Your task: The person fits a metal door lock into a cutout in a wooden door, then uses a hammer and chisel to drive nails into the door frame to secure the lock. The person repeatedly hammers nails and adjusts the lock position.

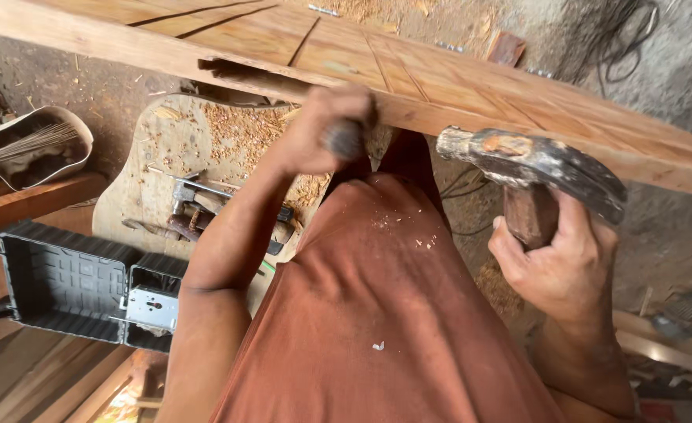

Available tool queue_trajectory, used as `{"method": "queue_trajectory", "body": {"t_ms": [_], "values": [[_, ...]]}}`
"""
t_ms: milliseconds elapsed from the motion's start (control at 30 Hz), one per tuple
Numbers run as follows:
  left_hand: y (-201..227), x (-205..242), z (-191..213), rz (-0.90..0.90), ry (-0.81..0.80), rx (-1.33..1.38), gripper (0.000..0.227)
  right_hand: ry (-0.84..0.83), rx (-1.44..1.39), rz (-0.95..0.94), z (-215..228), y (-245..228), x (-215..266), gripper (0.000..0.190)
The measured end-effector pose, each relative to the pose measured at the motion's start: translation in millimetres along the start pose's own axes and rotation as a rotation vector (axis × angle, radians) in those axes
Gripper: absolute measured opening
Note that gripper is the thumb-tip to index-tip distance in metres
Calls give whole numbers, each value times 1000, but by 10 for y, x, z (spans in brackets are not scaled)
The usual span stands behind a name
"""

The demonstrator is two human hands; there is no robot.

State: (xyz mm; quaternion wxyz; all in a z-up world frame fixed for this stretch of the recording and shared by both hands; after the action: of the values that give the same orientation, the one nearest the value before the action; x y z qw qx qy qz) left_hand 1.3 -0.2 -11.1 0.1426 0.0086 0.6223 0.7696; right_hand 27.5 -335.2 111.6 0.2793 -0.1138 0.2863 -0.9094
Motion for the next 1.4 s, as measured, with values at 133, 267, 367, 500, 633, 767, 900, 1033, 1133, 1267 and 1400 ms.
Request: {"method": "queue_trajectory", "body": {"t_ms": [133, 267, 367, 500, 633, 767, 900, 1033, 1133, 1267, 1400], "values": [[88, 63, 398, 90, 271, 501, 6, -82, -143, -174, -150, 218, 82, 54], [164, 77, 397, 142, 109, 331, 17, -75, -89, -208, -117, 145, -99, 57], [87, -63, 321, 125, 27, 285, 18, -42, -140, -133, -96, 91, -166, 58], [119, -85, 210, 122, -56, 75, 17, -87, -115, -150, -93, 106, -141, 55], [59, -216, 61, 176, -81, -36, 16, -29, -103, 28, 20, -49, -256, 54], [28, -300, -36, 200, -128, -95, 21, -15, -189, 124, 74, -291, -553, 45], [97, -349, -42, 171, -111, -95, 22, 62, -180, 227, 1, -406, -680, 40], [179, -338, -52, 138, -112, -111, 30, -73, -12, 218, -79, -594, -693, 54], [98, -382, -98, 100, -103, -116, 29, 23, -63, 274, -46, -726, -707, 55], [22, -97, -88, 119, -93, -61, 17, -206, 81, 0, -100, -688, -617, 74], [-40, 143, 426, 147, 310, 381, 23, 14, -81, 82, 15, -520, -424, 54]]}}
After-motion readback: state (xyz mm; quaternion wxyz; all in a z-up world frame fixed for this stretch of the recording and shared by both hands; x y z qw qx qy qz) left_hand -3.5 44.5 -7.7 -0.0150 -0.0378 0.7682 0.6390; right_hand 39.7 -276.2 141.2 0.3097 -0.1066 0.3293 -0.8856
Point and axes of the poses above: each hand's wrist, its own x-axis away from the middle knuckle, its own z-axis out of the back of the hand, y = z × x, the point moved 3 cm from there along -x, towards the middle knuckle, and after that the axes turned 1 degree about -y, right-handed, at the moved point
